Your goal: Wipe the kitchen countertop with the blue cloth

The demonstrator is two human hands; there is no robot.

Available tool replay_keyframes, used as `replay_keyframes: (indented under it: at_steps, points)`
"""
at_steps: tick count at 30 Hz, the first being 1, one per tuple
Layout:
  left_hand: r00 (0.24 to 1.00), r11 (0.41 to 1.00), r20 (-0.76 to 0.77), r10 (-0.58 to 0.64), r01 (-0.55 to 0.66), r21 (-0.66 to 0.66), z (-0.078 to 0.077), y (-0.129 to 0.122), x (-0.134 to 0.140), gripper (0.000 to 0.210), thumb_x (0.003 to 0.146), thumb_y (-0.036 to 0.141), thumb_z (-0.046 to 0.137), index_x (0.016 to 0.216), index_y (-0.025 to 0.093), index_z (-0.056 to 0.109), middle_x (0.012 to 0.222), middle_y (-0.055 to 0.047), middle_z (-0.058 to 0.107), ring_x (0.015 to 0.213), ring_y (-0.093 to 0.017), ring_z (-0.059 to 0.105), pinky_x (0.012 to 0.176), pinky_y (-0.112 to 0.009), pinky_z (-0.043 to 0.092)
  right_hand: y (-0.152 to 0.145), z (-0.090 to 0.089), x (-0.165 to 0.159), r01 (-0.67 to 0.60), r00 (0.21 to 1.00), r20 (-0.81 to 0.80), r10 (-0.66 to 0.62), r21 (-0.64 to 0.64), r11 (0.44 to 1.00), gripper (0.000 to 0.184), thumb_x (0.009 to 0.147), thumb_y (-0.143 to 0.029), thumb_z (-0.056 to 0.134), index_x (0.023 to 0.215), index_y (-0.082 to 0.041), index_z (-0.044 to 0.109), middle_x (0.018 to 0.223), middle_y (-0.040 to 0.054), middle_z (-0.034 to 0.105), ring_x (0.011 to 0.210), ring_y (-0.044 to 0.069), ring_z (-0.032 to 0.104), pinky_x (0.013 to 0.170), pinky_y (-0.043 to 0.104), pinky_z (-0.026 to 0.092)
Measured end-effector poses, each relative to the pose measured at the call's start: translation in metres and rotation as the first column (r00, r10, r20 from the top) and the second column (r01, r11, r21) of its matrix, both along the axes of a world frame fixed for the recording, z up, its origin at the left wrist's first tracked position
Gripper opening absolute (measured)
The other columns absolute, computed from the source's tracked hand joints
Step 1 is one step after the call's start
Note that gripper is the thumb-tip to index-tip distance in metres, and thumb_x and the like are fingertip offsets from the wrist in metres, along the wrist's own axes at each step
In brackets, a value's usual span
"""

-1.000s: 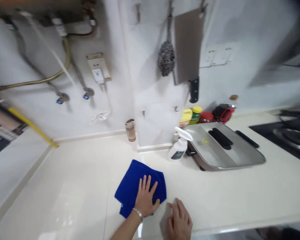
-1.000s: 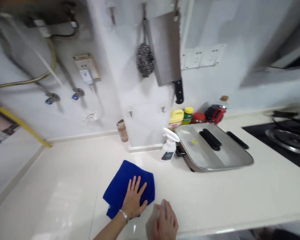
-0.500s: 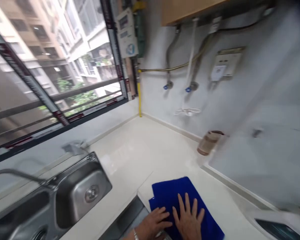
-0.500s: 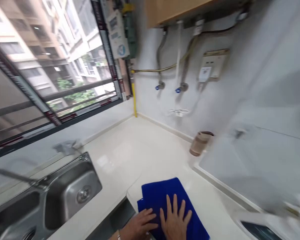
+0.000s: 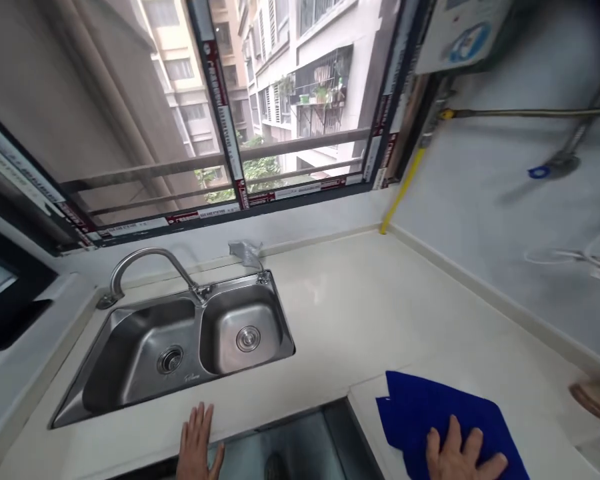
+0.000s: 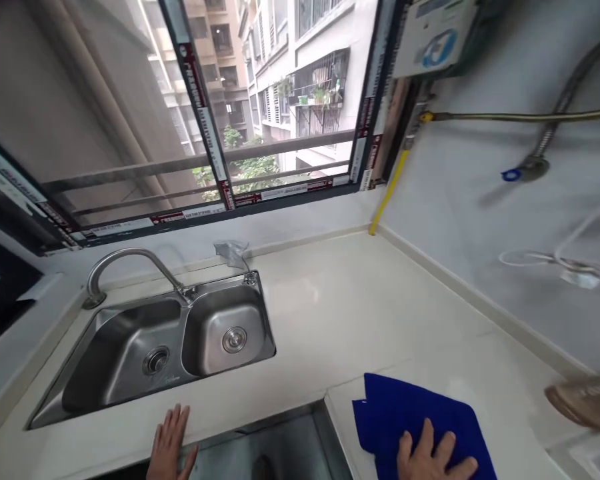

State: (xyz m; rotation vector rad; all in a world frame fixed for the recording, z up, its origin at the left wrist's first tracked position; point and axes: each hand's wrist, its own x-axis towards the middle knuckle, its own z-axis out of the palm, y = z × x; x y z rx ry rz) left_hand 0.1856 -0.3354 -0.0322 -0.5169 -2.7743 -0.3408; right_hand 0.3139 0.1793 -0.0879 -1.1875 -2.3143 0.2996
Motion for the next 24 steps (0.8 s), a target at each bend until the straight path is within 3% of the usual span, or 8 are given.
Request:
replay_keyframes:
  at_steps: [5,8,10,14,17,20,22,24]
  points:
    - [1.000,0.999,0.010,0.019,-0.019,-0.028,-0.013,0.000,0.000,0.081,0.088,0.034,0.052,0.157,0.034,0.011,0.163,-0.007,0.019,0.146,-0.036,0.024,0.113,-0.061,0.033,-0.009,0.038,-0.090,-0.059,0.994,-0.091,0.066,0.081,0.995,0.057,0.093,-0.047,0.033,0.143,-0.024,0.049,0.147,0.0228,0.038,0.133,0.061,0.021,0.082,0.092,0.012]
    - [0.999,0.999,0.019,0.038,-0.038,-0.011,-0.015,0.001,-0.001,0.084,0.085,0.034,0.054,0.157,0.033,0.011,0.163,-0.007,0.017,0.146,-0.038,0.024,0.113,-0.061,0.034,-0.033,0.060,-0.137,-0.203,0.977,-0.038,0.209,0.127,0.971,0.054,0.093,-0.049,0.051,0.144,-0.029,0.046,0.152,0.0150,0.034,0.135,0.050,0.027,0.098,0.084,0.019]
    - [0.999,1.000,0.028,0.018,-0.017,-0.004,-0.015,-0.001,-0.002,0.086,0.083,0.032,0.055,0.157,0.032,0.011,0.163,-0.008,0.016,0.146,-0.038,0.025,0.112,-0.060,0.035,-0.049,0.066,-0.157,-0.298,0.954,0.018,0.298,0.144,0.944,0.056,0.093,-0.049,0.059,0.142,-0.025,0.046,0.150,0.0119,0.036,0.135,0.039,0.035,0.109,0.070,0.028]
    - [0.998,1.000,0.064,-0.015,0.015,0.012,-0.010,-0.004,0.000,0.087,0.081,0.029,0.056,0.157,0.030,0.013,0.163,-0.010,0.017,0.146,-0.037,0.023,0.113,-0.059,0.035,-0.080,0.064,-0.172,-0.488,0.872,0.122,0.474,0.139,0.861,0.046,0.095,-0.045,0.061,0.132,-0.019,0.052,0.140,0.0107,0.047,0.123,0.030,0.049,0.104,0.056,0.043]
    - [0.994,0.999,0.105,-0.021,0.016,0.046,-0.004,-0.005,0.006,0.086,0.082,0.025,0.055,0.157,0.028,0.014,0.162,-0.011,0.020,0.147,-0.036,0.022,0.114,-0.057,0.036,-0.100,0.062,-0.177,-0.625,0.778,0.166,0.606,0.107,0.773,0.048,0.094,-0.047,0.060,0.132,-0.020,0.053,0.143,0.0114,0.045,0.127,0.031,0.046,0.106,0.057,0.041]
    - [0.994,0.989,0.110,0.003,-0.020,0.150,-0.005,-0.009,0.020,0.081,0.087,0.018,0.048,0.157,0.028,0.009,0.159,-0.010,0.029,0.147,-0.032,0.023,0.114,-0.053,0.038,-0.116,0.056,-0.180,-0.755,0.652,0.177,0.737,0.073,0.651,0.048,0.097,-0.045,0.044,0.138,-0.021,0.051,0.152,0.0119,0.036,0.137,0.035,0.035,0.110,0.063,0.032]
    - [0.989,0.957,0.092,0.115,-0.135,0.257,-0.009,-0.015,0.035,0.074,0.091,0.015,0.042,0.157,0.030,0.011,0.155,-0.008,0.037,0.146,-0.027,0.026,0.113,-0.048,0.041,-0.126,0.047,-0.179,-0.842,0.539,0.180,0.823,0.087,0.533,0.055,0.097,-0.043,0.032,0.145,-0.019,0.044,0.155,0.0120,0.033,0.142,0.037,0.027,0.111,0.067,0.025]
    - [0.944,0.874,0.105,0.314,-0.330,0.357,-0.017,-0.023,0.056,0.064,0.095,0.018,0.039,0.155,0.030,0.022,0.152,-0.007,0.042,0.144,-0.024,0.032,0.112,-0.045,0.044,-0.139,0.031,-0.174,-0.910,0.414,0.194,0.889,0.122,0.397,0.062,0.096,-0.042,0.029,0.152,-0.016,0.032,0.156,0.0130,0.031,0.144,0.038,0.021,0.112,0.070,0.021]
